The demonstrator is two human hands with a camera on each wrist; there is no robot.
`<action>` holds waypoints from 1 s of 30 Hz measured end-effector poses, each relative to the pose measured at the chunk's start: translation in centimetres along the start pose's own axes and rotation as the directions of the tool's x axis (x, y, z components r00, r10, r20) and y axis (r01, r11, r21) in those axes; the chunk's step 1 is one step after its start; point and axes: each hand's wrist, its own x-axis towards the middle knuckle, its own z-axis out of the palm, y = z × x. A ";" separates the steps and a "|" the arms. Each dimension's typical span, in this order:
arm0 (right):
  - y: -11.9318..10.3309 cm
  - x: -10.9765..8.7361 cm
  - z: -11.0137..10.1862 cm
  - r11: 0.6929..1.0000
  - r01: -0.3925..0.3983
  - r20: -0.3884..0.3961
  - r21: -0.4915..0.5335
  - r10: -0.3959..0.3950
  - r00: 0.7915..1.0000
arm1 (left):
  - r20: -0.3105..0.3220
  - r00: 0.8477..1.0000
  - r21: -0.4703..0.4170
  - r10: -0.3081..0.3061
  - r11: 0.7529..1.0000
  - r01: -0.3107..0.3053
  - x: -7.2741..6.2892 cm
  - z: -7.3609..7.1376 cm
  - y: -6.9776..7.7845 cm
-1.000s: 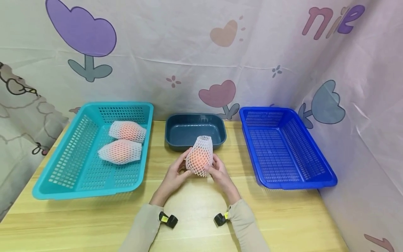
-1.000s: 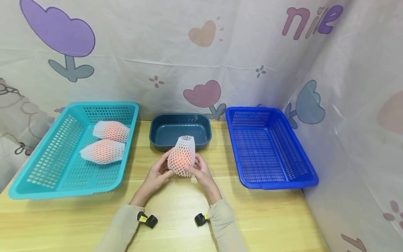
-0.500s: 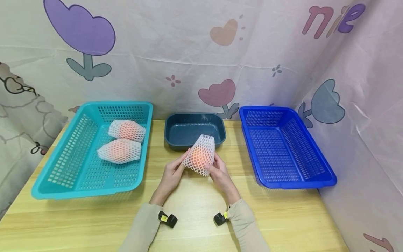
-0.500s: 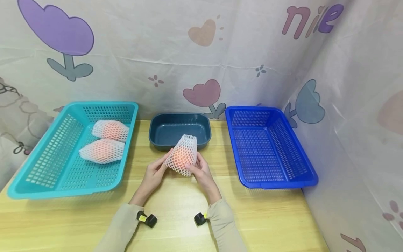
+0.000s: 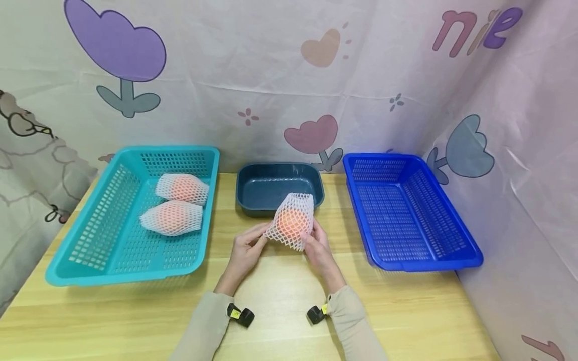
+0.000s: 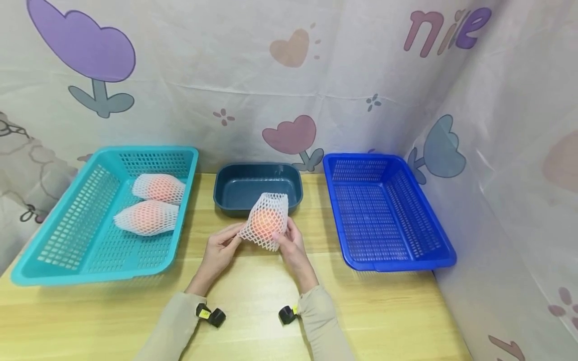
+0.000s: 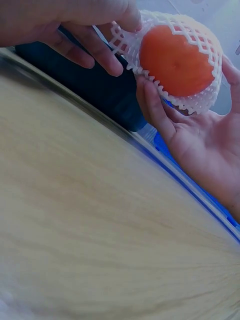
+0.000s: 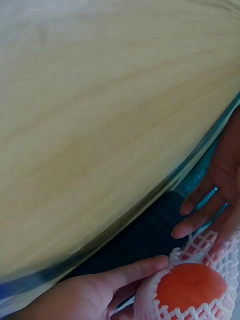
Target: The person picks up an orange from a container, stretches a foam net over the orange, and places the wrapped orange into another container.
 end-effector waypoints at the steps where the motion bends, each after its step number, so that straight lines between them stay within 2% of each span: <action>1: 0.0 0.0 0.0 1.000 0.000 -0.009 0.006 0.000 1.000 | -0.001 1.000 0.003 0.008 1.000 -0.008 0.1 0.0 0.4; 4: 0.0 -0.1 0.1 1.000 0.000 -0.041 0.031 0.001 0.999 | 0.007 1.000 0.026 0.009 1.000 -0.009 0.2 0.1 1.6; 6: 0.0 -0.1 0.0 0.999 0.003 -0.057 0.045 0.000 0.998 | 0.016 1.000 0.028 0.000 1.000 0.000 0.2 0.1 1.9; 9: 0.1 -0.2 -0.1 0.999 0.003 -0.065 0.047 0.000 0.998 | 0.020 1.000 0.022 -0.008 1.000 0.008 0.1 0.1 2.0; 16: 0.2 -0.3 -0.3 1.000 -0.026 -0.026 -0.008 0.026 0.999 | 0.020 1.000 0.016 0.002 1.000 -0.002 0.1 0.2 1.9; 18: 0.3 -0.3 -0.2 0.999 -0.037 -0.017 -0.015 0.037 0.999 | 0.023 1.000 0.011 -0.019 1.000 0.019 0.1 0.1 2.0; 21: 0.3 -0.3 -0.1 0.998 -0.061 -0.002 -0.028 0.061 0.998 | 0.040 0.996 0.012 -0.085 0.996 0.084 0.2 0.1 2.1; 25: 0.5 -0.3 0.2 0.994 -0.084 0.013 -0.070 0.085 0.996 | 0.098 0.979 -0.015 -0.178 0.983 0.180 0.3 0.0 2.3; 28: 0.6 -0.3 0.5 0.989 -0.107 0.020 -0.104 0.109 0.994 | 0.141 0.970 -0.004 -0.199 0.980 0.201 0.4 -0.1 2.4; 30: 0.6 -0.3 0.7 0.985 -0.126 0.036 -0.122 0.131 0.991 | 0.152 0.969 0.034 -0.193 0.981 0.190 0.4 -0.1 2.5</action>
